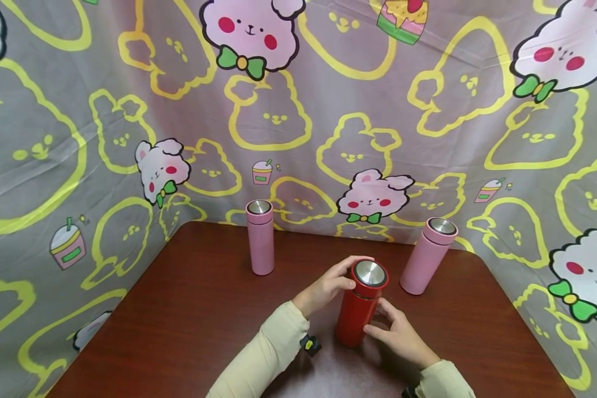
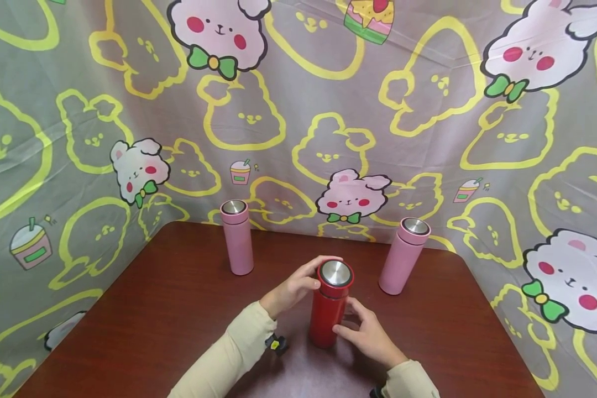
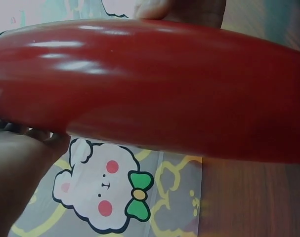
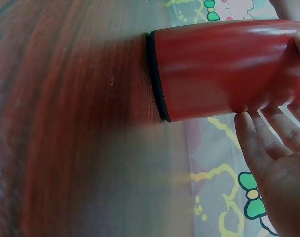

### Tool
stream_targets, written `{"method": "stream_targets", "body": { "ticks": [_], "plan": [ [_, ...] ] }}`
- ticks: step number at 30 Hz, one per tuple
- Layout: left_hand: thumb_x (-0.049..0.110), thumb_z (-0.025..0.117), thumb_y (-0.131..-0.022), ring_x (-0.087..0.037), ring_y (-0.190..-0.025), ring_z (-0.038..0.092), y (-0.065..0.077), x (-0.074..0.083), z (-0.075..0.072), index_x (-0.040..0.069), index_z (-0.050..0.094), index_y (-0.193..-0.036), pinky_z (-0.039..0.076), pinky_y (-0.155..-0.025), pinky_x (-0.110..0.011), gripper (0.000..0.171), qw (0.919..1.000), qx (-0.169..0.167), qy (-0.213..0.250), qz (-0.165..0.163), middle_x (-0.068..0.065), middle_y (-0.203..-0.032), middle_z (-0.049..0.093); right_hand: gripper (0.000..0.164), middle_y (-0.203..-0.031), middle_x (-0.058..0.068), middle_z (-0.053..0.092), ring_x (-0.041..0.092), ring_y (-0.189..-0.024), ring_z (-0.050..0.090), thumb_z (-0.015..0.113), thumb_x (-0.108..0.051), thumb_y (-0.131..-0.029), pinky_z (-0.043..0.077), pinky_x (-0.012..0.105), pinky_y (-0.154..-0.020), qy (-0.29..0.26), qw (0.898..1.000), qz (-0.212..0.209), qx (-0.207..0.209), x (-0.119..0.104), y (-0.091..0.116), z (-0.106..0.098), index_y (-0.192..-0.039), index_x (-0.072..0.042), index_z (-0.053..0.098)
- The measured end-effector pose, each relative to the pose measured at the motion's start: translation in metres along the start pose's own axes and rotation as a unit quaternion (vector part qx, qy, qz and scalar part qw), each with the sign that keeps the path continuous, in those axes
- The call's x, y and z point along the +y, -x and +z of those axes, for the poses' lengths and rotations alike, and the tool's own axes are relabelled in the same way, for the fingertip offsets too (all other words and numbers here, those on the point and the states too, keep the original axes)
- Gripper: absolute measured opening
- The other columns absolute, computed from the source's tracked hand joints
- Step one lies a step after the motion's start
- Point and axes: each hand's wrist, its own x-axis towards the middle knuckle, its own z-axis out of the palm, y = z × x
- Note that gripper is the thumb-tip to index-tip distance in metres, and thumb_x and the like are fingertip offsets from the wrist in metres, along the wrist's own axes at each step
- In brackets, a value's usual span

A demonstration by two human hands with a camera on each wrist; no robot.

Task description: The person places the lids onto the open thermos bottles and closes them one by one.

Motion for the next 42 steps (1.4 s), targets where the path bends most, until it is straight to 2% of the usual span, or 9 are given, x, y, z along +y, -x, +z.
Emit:
{"method": "stream_targets", "body": {
  "ticks": [5,10,16,22,27,33,38,42],
  "plan": [
    [0.014,0.033,-0.079,-0.02,-0.112,0.043,-0.005,-0.001,0.001,0.005,0.029,-0.133,0.033,-0.093,-0.038,0.056,0.9996,-0.012,0.025,0.011,-0.008,-0.123,0.044,0.046,-0.107,0.013,0.055,0.019,-0.097,0.054,0.064,0.001,-0.077,0.046,0.04,-0.078,0.0,1.0,0.007,0.0,0.0,0.0,0.0,-0.119,-0.003,0.044],
    [0.013,0.031,-0.076,-0.02,-0.11,0.044,-0.007,0.002,0.002,0.001,0.03,-0.132,0.032,-0.093,-0.038,0.057,0.9992,-0.017,0.029,0.022,-0.007,-0.12,0.046,0.048,-0.107,0.013,0.055,0.019,-0.098,0.054,0.065,-0.001,-0.077,0.046,0.039,-0.078,-0.003,1.0,0.019,0.002,0.0,0.001,-0.001,-0.12,-0.003,0.044],
    [0.012,0.029,-0.075,-0.021,-0.112,0.041,-0.008,0.003,0.001,0.001,0.032,-0.13,0.03,-0.095,-0.038,0.056,0.999,-0.031,0.022,0.022,-0.008,-0.122,0.043,0.047,-0.106,0.014,0.055,0.018,-0.097,0.054,0.065,0.0,-0.077,0.046,0.039,-0.078,-0.007,1.0,0.015,0.001,-0.002,0.001,0.0,-0.119,-0.001,0.044],
    [0.015,0.028,-0.074,-0.022,-0.109,0.044,-0.011,0.002,-0.002,0.002,0.034,-0.129,0.031,-0.094,-0.038,0.057,0.9985,-0.048,0.013,0.021,-0.009,-0.117,0.048,0.048,-0.107,0.013,0.055,0.018,-0.098,0.054,0.065,-0.001,-0.077,0.046,0.038,-0.079,-0.006,1.0,0.027,0.005,-0.002,0.002,0.0,-0.12,-0.002,0.044],
    [0.017,0.028,-0.074,-0.021,-0.11,0.044,-0.012,0.002,-0.003,0.002,0.033,-0.13,0.03,-0.095,-0.038,0.059,0.9979,-0.056,0.028,0.012,-0.008,-0.117,0.049,0.048,-0.107,0.014,0.055,0.019,-0.097,0.054,0.064,-0.001,-0.078,0.045,0.039,-0.079,-0.008,1.0,0.029,0.0,-0.002,0.002,0.0,-0.12,-0.001,0.043],
    [0.015,0.027,-0.075,-0.021,-0.114,0.041,-0.01,0.001,-0.005,0.002,0.03,-0.133,0.028,-0.096,-0.038,0.059,0.998,-0.052,0.035,0.006,-0.009,-0.123,0.045,0.048,-0.108,0.014,0.054,0.019,-0.098,0.054,0.064,0.0,-0.077,0.046,0.04,-0.078,-0.014,1.0,0.022,-0.001,-0.002,0.002,0.001,-0.121,-0.002,0.043],
    [0.014,0.027,-0.081,-0.021,-0.117,0.037,-0.004,0.002,-0.008,0.003,0.031,-0.133,0.027,-0.096,-0.039,0.053,0.9994,-0.028,0.016,0.009,-0.006,-0.128,0.04,0.049,-0.109,0.014,0.054,0.018,-0.099,0.054,0.064,0.0,-0.077,0.046,0.04,-0.078,-0.015,1.0,0.02,0.002,-0.002,0.002,0.001,-0.122,-0.002,0.043],
    [0.013,0.031,-0.085,-0.021,-0.116,0.038,0.002,0.004,-0.011,0.002,0.033,-0.131,0.031,-0.094,-0.038,0.047,0.9999,-0.002,0.01,0.013,-0.006,-0.127,0.041,0.049,-0.108,0.013,0.055,0.017,-0.098,0.054,0.064,0.0,-0.077,0.046,0.039,-0.078,-0.011,1.0,0.017,0.006,-0.002,0.002,0.002,-0.121,-0.002,0.043]
  ]
}}
